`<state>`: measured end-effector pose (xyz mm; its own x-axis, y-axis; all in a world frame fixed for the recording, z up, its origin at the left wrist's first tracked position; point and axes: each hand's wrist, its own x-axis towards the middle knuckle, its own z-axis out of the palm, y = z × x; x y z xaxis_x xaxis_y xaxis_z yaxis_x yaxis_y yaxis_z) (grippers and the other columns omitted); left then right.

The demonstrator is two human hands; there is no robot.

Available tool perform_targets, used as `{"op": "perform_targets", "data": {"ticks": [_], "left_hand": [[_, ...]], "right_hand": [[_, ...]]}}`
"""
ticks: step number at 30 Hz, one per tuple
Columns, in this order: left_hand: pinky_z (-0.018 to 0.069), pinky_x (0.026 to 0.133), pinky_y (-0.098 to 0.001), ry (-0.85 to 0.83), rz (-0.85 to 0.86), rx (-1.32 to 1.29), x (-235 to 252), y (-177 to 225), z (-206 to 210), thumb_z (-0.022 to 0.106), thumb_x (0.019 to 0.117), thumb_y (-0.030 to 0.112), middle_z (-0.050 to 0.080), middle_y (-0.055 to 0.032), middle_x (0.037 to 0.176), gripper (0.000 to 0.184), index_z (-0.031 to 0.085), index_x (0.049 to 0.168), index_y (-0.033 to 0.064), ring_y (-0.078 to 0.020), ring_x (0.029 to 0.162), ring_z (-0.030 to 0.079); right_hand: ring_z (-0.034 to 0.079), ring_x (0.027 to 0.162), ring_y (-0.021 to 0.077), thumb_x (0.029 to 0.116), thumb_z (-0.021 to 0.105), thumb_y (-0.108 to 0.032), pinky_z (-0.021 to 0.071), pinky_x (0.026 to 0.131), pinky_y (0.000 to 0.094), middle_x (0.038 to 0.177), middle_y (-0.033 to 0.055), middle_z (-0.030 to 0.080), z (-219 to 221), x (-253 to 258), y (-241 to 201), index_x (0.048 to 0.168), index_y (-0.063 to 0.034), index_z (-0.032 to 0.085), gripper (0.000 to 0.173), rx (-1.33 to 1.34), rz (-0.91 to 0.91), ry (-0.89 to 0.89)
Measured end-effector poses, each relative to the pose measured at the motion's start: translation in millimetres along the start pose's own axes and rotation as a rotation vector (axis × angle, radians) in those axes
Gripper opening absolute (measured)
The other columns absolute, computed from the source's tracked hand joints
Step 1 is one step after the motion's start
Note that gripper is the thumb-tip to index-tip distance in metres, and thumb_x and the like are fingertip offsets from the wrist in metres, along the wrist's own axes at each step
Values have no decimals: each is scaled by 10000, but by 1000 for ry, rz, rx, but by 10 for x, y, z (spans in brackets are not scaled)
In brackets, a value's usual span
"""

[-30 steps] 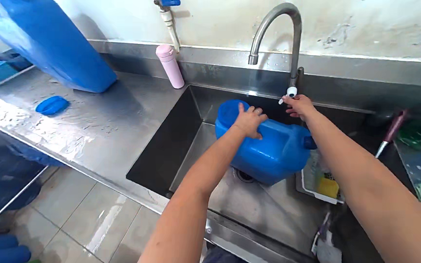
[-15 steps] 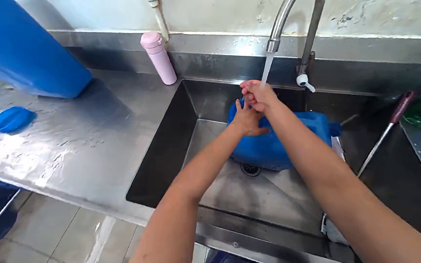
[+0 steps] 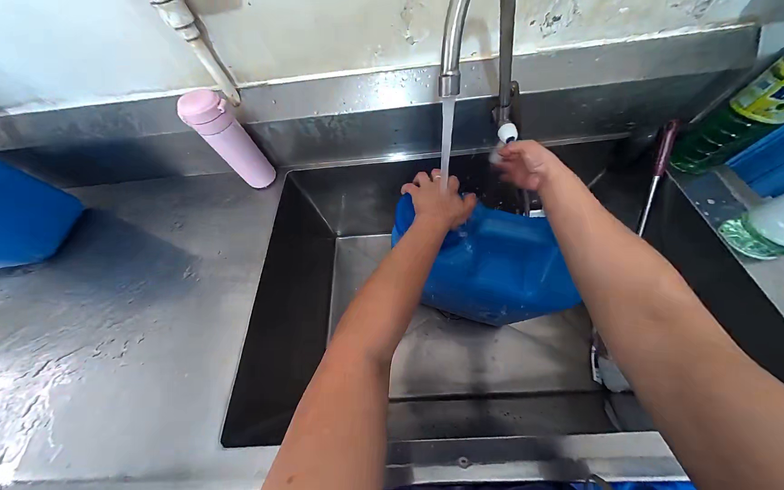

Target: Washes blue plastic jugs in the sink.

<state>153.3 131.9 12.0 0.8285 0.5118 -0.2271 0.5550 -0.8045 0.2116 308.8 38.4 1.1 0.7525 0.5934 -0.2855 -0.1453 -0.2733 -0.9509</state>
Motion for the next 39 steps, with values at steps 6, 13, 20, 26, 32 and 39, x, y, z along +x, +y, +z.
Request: {"op": "perform_targets", "data": {"ticks": [6, 13, 20, 26, 32, 39], "left_hand": [[445, 1000, -697, -2, -318, -138, -143, -285, -126, 364, 1051, 629, 352, -344, 1559, 773, 466, 1495, 5, -540, 1317, 503], [470, 939, -702, -68, 147, 6, -1256, 131, 144, 702, 954, 467, 590, -319, 1280, 595, 653, 1222, -62, -512, 1172, 596], [115, 1108, -821, 86, 309, 95, -370, -104, 360, 799, 851, 489, 556, -315, 1379, 681, 648, 1308, 7, -557, 1368, 425], [187, 1130, -777, -150, 109, -69, -204, 187, -7, 673, 974, 463, 523, -319, 1433, 616, 615, 1361, -12, -529, 1393, 414], [445, 1069, -611, 186, -282, -446, 615, 1193, -156, 374, 1102, 479, 601, -283, 1358, 624, 461, 1480, -10, -424, 1297, 576], [596, 775, -383, 209, -445, -924, 1230, 1433, 138, 204, 1140, 408, 695, -189, 1022, 562, 417, 1426, -26, -233, 860, 725]], "right_hand": [[630, 1123, 518, 913, 754, -212, 465, 904, 732, 1171, 305, 671, 8, -929, 283, 1339, 6, 593, 504, -1105, -158, -309], [685, 1018, 427, 877, 789, -392, 538, 853, 633, 1042, 197, 718, -97, -956, 752, 1186, -76, 688, 453, -1051, -694, -176], [697, 984, 485, 1080, 451, -458, 526, 809, 632, 982, 287, 702, -974, -1295, 941, 1225, 81, 581, 573, -956, -282, 13], [469, 1380, 465, 884, 738, -153, 439, 1105, 577, 1553, 316, 392, -1921, -560, 1617, 1570, 37, 306, 833, -545, -553, -138], [350, 1457, 517, 1027, 610, -243, 306, 1182, 618, 1555, 377, 347, -2175, 469, 2596, 1522, 95, 364, 648, -899, 332, 102], [380, 1419, 550, 1052, 489, -92, 326, 1122, 691, 1497, 365, 439, -1984, 535, 2795, 1435, 76, 499, 418, -843, 143, 218]]}}
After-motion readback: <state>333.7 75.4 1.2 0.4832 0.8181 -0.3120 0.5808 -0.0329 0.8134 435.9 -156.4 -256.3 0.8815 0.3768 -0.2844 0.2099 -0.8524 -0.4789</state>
